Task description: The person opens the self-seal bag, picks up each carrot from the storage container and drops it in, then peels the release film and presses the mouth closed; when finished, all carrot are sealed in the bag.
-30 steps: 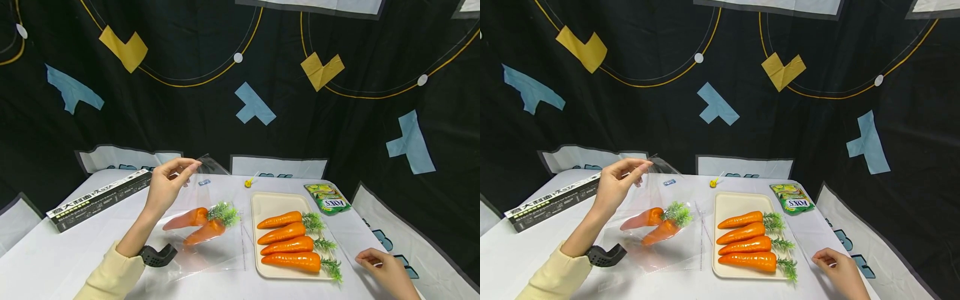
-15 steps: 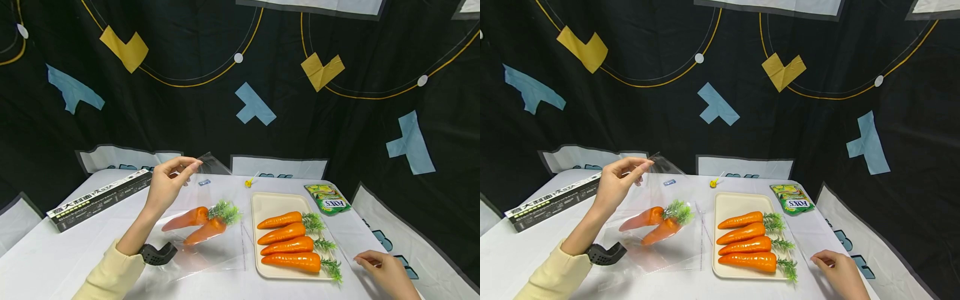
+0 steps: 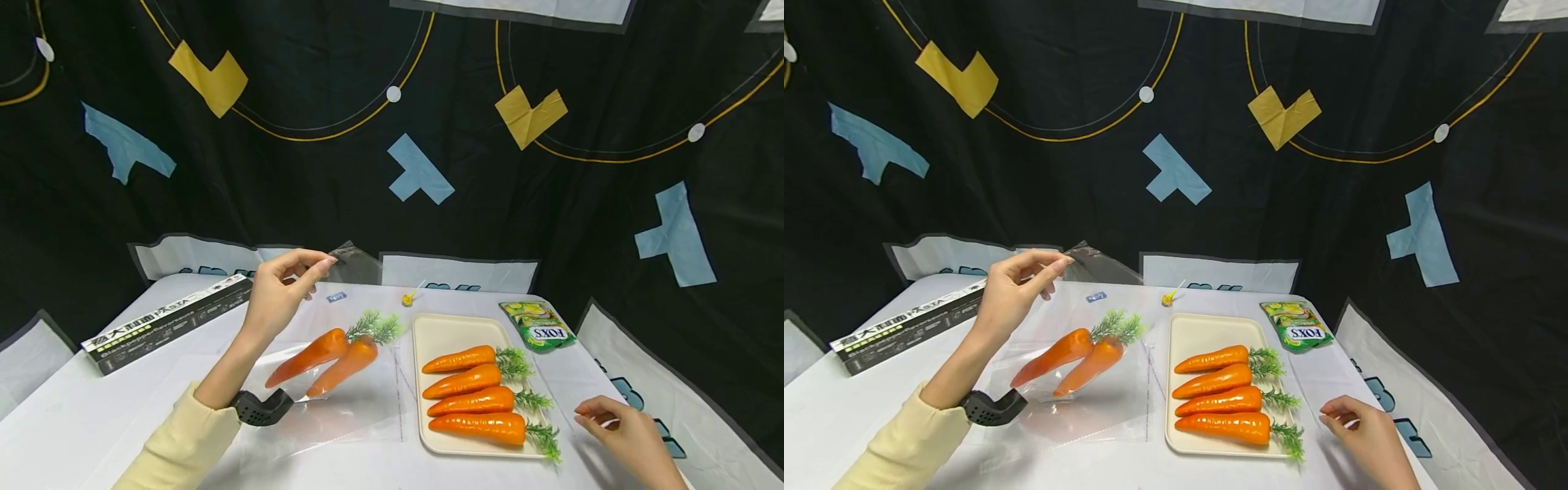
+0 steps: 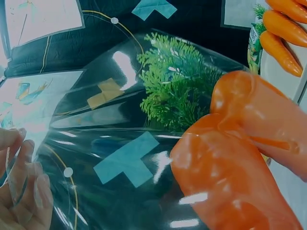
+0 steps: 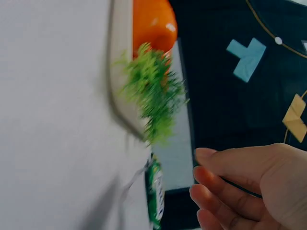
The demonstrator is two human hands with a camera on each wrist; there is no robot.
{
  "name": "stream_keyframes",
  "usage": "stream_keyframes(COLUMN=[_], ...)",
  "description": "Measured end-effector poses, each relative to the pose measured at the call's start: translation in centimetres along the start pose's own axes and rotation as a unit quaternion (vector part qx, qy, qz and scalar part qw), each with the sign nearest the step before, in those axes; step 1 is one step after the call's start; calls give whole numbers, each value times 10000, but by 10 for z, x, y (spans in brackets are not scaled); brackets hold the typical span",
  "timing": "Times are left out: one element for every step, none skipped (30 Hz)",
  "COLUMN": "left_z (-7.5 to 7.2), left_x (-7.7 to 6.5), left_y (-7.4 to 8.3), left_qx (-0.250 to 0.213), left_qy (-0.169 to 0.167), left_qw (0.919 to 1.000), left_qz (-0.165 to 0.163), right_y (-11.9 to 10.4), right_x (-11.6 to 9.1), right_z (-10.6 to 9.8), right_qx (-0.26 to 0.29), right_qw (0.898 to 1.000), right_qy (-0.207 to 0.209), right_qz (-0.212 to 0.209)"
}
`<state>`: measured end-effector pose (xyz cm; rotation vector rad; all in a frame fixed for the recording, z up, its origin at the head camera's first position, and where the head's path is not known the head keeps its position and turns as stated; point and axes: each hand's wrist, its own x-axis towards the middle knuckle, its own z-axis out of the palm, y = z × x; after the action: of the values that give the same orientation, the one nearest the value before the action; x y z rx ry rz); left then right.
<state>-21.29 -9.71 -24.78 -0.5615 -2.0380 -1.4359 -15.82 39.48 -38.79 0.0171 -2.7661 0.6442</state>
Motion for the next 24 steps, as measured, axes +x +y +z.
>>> stream_keyframes(left_z=[0, 1, 1, 2, 3, 4, 5, 6, 7, 8, 10, 11, 12, 14, 16, 17, 19, 22, 24, 26, 29, 31, 33, 35], left_x=[1, 2, 3, 4, 5, 6, 6, 7, 7, 7, 8, 8, 9, 10, 11, 12, 13, 14, 16, 17, 19, 20, 21, 21], left_y=[1, 3, 3, 4, 5, 5, 6, 7, 8, 9, 10, 12, 13, 14, 15, 16, 17, 16, 13, 11, 8, 6, 3, 0], left_qx=[-17, -33, -56, -66, -81, -94, -100, -127, -150, -166, -207, -261, -332, -416, -469, -532, -603, -654, -726, -783, -845, -921, -993, -1065], left_qy=[-5, -8, -3, 9, 21, 31, 47, 59, 73, 87, 102, 118, 132, 132, 134, 134, 136, 147, 145, 138, 131, 126, 126, 120], left_qw=[10000, 10000, 10000, 10000, 10000, 9999, 9999, 9999, 9998, 9998, 9997, 9995, 9992, 9989, 9986, 9982, 9977, 9973, 9967, 9962, 9956, 9948, 9940, 9932], left_qz=[10, 27, 37, 15, 26, 25, 37, 43, 56, 77, 103, 128, 154, 184, 211, 239, 269, 292, 319, 346, 372, 409, 435, 465], right_y=[-4, -8, -13, -18, -24, -30, -37, -43, -50, -56, -63, -69, -76, -83, -90, -98, -105, -112, -119, -126, -132, -139, -145, -150], right_x=[2, 3, 5, 7, 9, 10, 12, 14, 17, 19, 22, 26, 29, 32, 36, 39, 43, 46, 49, 52, 56, 59, 62, 65], right_z=[0, 0, -1, -1, 0, 0, 1, 3, 5, 7, 10, 13, 16, 20, 22, 25, 28, 30, 31, 33, 35, 36, 37, 39], right_qx=[-5, -9, 12, 39, 96, 166, 273, 390, 515, 655, 797, 934, 1099, 1241, 1368, 1515, 1650, 1811, 1970, 2094, 2247, 2411, 2582, 2755], right_qw=[9999, 9997, 9994, 9989, 9984, 9977, 9970, 9959, 9949, 9936, 9918, 9897, 9871, 9844, 9818, 9785, 9754, 9717, 9681, 9655, 9621, 9585, 9546, 9502], right_qy=[86, 199, 294, 384, 448, 519, 565, 607, 612, 602, 583, 566, 517, 474, 419, 367, 293, 229, 177, 143, 107, 69, 25, -9], right_qz=[-58, -120, -195, -266, -323, -394, -460, -536, -617, -699, -807, -930, -1043, -1156, -1248, -1350, -1429, -1498, -1540, -1544, -1543, -1521, -1484, -1453])
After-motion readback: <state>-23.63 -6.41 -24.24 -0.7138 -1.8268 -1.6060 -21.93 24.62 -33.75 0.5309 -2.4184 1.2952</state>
